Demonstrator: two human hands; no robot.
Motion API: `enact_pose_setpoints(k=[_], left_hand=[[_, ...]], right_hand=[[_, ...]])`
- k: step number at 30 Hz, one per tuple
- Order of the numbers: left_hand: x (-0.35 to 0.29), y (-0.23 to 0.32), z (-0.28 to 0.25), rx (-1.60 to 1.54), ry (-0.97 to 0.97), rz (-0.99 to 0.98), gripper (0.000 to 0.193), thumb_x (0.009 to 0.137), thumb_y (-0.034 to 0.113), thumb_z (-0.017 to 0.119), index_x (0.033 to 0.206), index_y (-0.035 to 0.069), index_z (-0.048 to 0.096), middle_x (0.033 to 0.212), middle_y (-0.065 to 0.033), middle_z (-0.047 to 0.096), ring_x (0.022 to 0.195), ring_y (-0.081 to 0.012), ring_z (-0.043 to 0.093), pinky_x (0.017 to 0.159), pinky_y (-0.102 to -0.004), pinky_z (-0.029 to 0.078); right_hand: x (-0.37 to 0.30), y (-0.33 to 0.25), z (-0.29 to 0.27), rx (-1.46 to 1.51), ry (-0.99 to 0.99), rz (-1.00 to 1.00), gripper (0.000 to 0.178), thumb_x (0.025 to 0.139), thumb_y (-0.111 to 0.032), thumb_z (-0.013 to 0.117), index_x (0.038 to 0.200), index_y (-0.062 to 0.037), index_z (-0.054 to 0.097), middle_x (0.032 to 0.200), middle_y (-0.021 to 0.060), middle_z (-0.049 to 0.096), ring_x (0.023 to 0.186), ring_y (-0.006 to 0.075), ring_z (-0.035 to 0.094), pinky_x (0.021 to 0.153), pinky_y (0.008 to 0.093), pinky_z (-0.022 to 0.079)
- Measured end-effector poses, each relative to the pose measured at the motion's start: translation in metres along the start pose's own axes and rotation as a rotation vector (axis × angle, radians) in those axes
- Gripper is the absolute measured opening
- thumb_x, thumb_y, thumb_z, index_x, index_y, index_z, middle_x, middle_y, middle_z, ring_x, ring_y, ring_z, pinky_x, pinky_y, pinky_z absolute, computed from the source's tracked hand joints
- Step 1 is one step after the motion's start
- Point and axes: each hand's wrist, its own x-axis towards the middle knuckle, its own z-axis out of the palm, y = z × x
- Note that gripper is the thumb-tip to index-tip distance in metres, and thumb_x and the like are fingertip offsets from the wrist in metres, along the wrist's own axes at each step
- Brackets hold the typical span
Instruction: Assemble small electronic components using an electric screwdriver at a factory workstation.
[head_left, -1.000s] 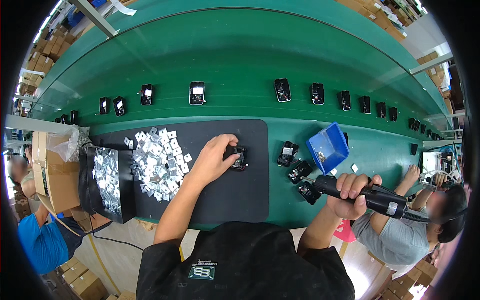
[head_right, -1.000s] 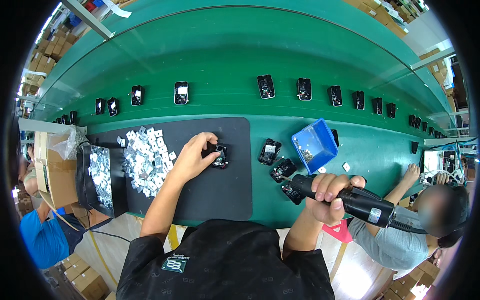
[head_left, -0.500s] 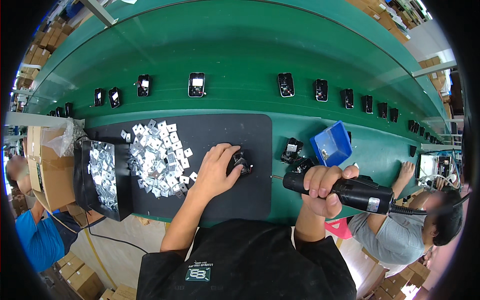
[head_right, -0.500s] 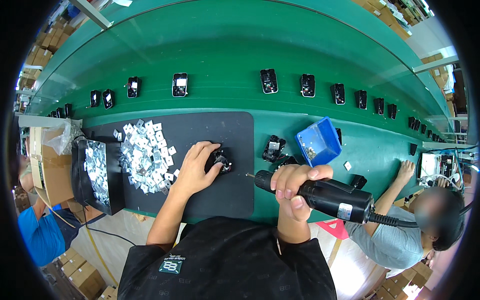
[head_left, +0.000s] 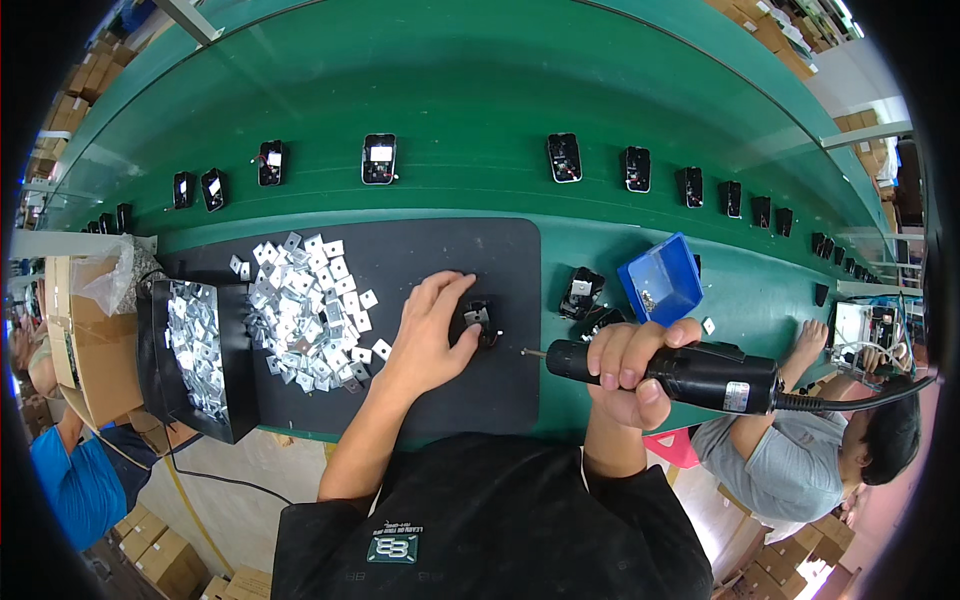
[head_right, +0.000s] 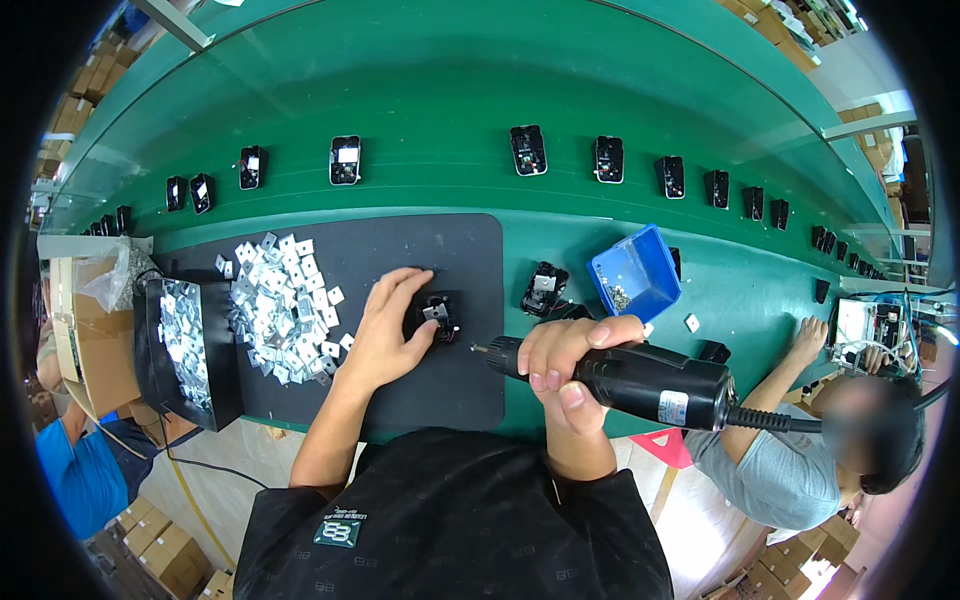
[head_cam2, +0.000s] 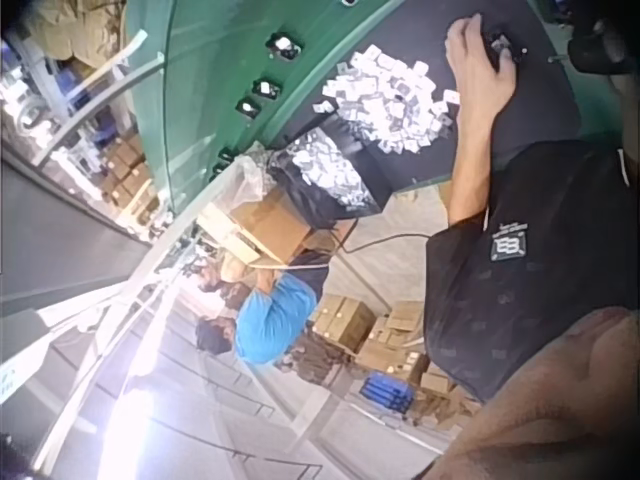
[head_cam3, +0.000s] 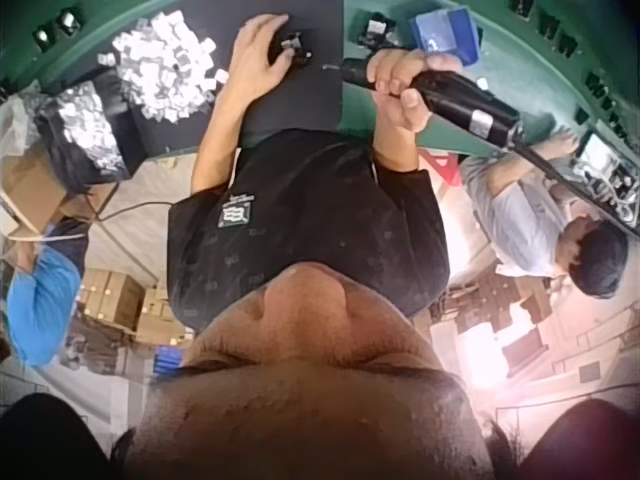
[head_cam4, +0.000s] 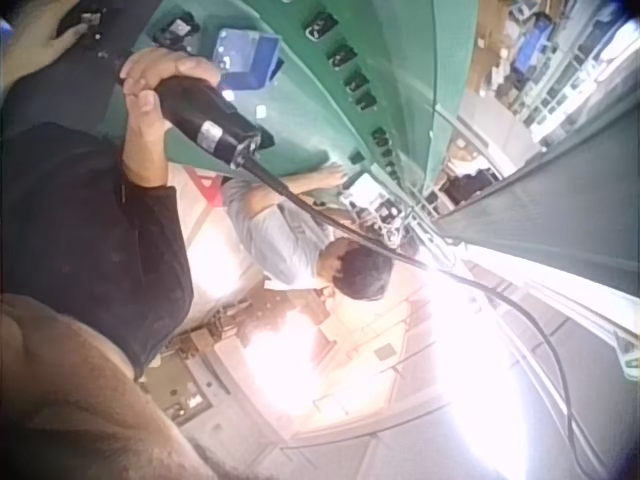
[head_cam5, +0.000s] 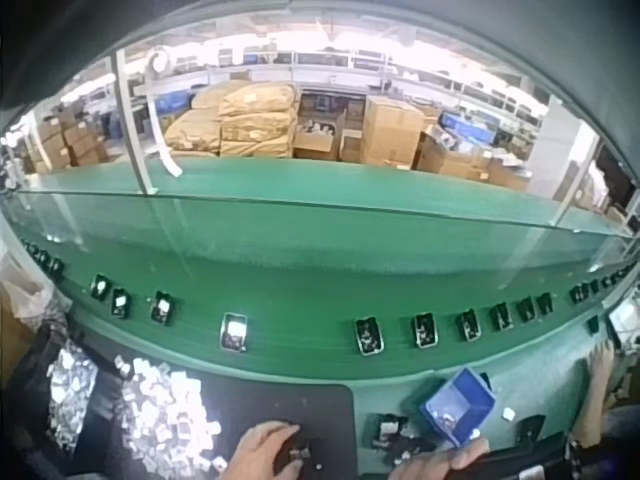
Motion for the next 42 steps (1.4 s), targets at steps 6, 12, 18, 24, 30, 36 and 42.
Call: enact_pose_setpoints(k=[6,12,18,24,30,36,42], left_hand=[[-0.020,0.019,-0.012,-0.188,-0.007,0.186,0.040,0.064,0.011,0.073,0.101,0.000,0.062,0.095,-0.0142,0.061,0.085,-0.0301,0.059,0.075,-0.0359,0.047],[-0.024,0.018,0.001,-0.210,0.005,0.377,0.032,0.068,0.011,0.076,0.095,-0.002,0.066,0.087,-0.0117,0.067,0.069,-0.0219,0.062,0.062,-0.0299,0.048],[-0.024,0.016,0.003,-0.233,0.000,0.415,0.018,0.069,0.011,0.075,0.082,0.001,0.067,0.075,-0.0068,0.067,0.062,-0.0187,0.061,0.058,-0.0285,0.046],[-0.026,0.014,0.003,-0.204,0.019,0.419,0.017,0.066,0.013,0.076,0.076,0.003,0.066,0.070,-0.0044,0.066,0.060,-0.0179,0.061,0.056,-0.0282,0.044],[-0.024,0.016,0.001,-0.191,0.042,0.429,0.020,0.062,0.013,0.079,0.074,0.004,0.065,0.069,-0.0042,0.065,0.060,-0.0174,0.060,0.055,-0.0281,0.044],[-0.021,0.016,0.004,-0.125,0.069,0.429,0.020,0.062,0.013,0.079,0.071,0.005,0.063,0.068,-0.0033,0.065,0.060,-0.0171,0.060,0.056,-0.0284,0.044],[-0.019,0.014,0.002,-0.094,0.056,0.437,0.052,0.062,0.020,0.080,0.106,0.002,0.061,0.104,-0.0131,0.064,0.091,-0.0238,0.063,0.079,-0.0351,0.045]], right_hand=[[0.000,0.000,0.009,0.059,-0.061,-0.009,0.041,0.078,-0.015,0.065,0.108,-0.0117,0.037,0.063,0.0006,0.049,0.052,0.0141,0.050,0.053,0.0300,0.045],[0.004,-0.003,0.019,0.113,-0.147,0.000,0.039,0.081,-0.013,0.061,0.111,-0.0107,0.037,0.067,0.0006,0.048,0.055,0.0124,0.049,0.054,0.0277,0.043],[0.001,-0.007,0.019,0.120,-0.147,-0.003,0.039,0.081,-0.014,0.061,0.112,-0.0112,0.037,0.066,0.0003,0.047,0.055,0.0120,0.049,0.054,0.0275,0.043],[0.000,-0.011,0.022,0.111,-0.165,-0.004,0.040,0.081,-0.016,0.063,0.111,-0.0119,0.038,0.064,0.0000,0.048,0.052,0.0133,0.049,0.052,0.0288,0.044],[-0.002,-0.006,0.022,0.099,-0.196,0.008,0.040,0.081,-0.015,0.062,0.113,-0.0106,0.038,0.065,0.0000,0.047,0.053,0.0121,0.048,0.052,0.0276,0.042],[-0.001,-0.002,0.020,0.066,-0.223,-0.001,0.040,0.081,-0.015,0.062,0.113,-0.0099,0.038,0.066,0.0004,0.048,0.053,0.0126,0.049,0.052,0.0283,0.042],[-0.002,0.007,0.018,0.089,-0.162,-0.012,0.041,0.080,-0.016,0.064,0.110,-0.0113,0.037,0.064,0.0002,0.048,0.051,0.0136,0.048,0.051,0.0297,0.043]])
